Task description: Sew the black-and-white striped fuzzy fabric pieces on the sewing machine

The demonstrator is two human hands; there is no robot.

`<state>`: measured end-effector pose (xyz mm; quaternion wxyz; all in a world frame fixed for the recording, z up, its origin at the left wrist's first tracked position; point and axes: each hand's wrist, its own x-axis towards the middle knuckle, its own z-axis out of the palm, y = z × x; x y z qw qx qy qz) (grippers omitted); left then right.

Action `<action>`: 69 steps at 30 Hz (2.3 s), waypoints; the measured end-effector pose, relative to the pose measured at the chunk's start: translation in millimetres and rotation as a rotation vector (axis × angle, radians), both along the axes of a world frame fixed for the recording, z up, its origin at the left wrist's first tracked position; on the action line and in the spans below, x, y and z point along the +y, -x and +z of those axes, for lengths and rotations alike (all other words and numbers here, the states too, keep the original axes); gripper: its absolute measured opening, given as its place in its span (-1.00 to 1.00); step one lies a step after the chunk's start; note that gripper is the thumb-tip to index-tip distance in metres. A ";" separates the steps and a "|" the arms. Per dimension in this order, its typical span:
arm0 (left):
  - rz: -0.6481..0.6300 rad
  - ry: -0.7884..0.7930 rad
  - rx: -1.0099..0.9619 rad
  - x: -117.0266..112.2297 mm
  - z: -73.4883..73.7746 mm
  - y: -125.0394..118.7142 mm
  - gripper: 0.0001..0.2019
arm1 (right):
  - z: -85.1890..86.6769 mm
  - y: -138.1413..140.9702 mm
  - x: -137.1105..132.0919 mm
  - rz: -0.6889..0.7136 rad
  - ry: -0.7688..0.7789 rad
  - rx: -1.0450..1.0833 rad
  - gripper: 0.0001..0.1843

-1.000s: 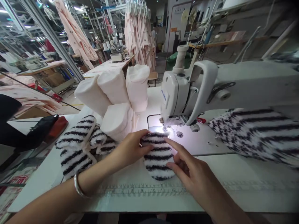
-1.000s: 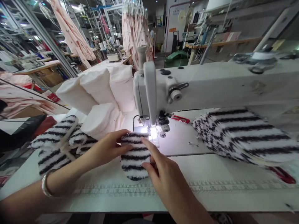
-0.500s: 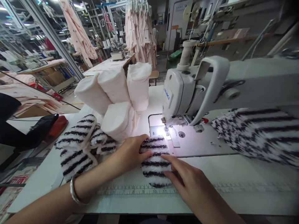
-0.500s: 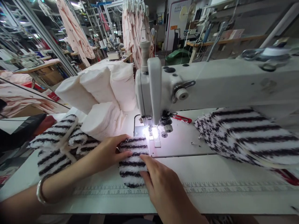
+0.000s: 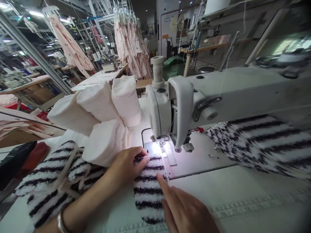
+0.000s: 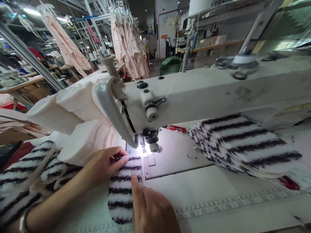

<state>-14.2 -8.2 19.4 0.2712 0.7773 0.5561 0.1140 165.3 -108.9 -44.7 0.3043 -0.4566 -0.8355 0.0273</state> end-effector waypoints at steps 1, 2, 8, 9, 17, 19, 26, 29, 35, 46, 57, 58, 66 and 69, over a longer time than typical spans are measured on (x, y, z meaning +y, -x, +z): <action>0.009 0.025 -0.017 0.0 0.0 0.4 -0.81 | -2.6 0.8 -1.2 -0.009 -0.004 0.005 -0.39; 0.012 0.043 -0.031 -0.2 0.1 0.6 -0.80 | -5.2 1.8 -2.5 -0.024 -0.002 0.013 -0.36; 0.036 0.005 -0.013 -2.9 -0.8 -1.9 -0.80 | -15.2 8.2 -5.6 -0.103 0.008 0.079 -0.27; 0.041 0.003 -0.007 -3.1 -1.6 -2.4 -0.79 | -15.5 8.5 -5.2 -0.104 0.016 0.082 -0.27; 0.047 -0.055 -0.015 -2.2 -12.6 -5.1 -0.80 | -8.4 7.7 -3.9 -0.130 0.044 0.036 -0.49; 0.025 -0.118 0.017 -3.3 -10.1 -3.6 -0.81 | -0.1 6.0 -2.0 -0.141 0.051 -0.001 -0.56; -0.310 -0.530 -0.002 -31.3 0.4 -1.0 -0.71 | 23.5 0.2 10.7 -0.231 -0.153 -0.182 -0.49; -0.421 -0.521 0.043 -41.5 -15.0 -3.7 -0.63 | 17.4 0.2 16.9 -0.234 -0.177 -0.177 -0.45; -0.409 -0.523 0.111 -35.5 -32.9 -11.8 -0.57 | 12.2 -0.3 36.1 -0.272 -0.261 -0.117 -0.43; -0.352 -0.567 0.061 -25.8 -37.4 -15.2 -0.64 | 12.9 -5.4 41.5 -0.262 -0.295 -0.183 -0.47; -0.334 -0.385 -0.077 -30.7 -1.0 -4.4 -0.78 | 25.8 -43.2 52.0 0.160 0.156 0.021 -0.43; -0.315 -0.330 -0.100 -33.6 2.0 -0.7 -0.83 | 27.8 -49.2 53.6 0.215 0.181 0.041 -0.45; -0.343 -0.221 -0.090 -41.0 -2.3 6.5 -0.92 | 29.8 -49.7 49.3 0.214 0.104 -0.014 -0.57; -0.397 -0.274 -0.126 -41.0 2.9 1.4 -0.88 | 35.5 -40.9 31.0 0.111 -0.044 0.021 -0.62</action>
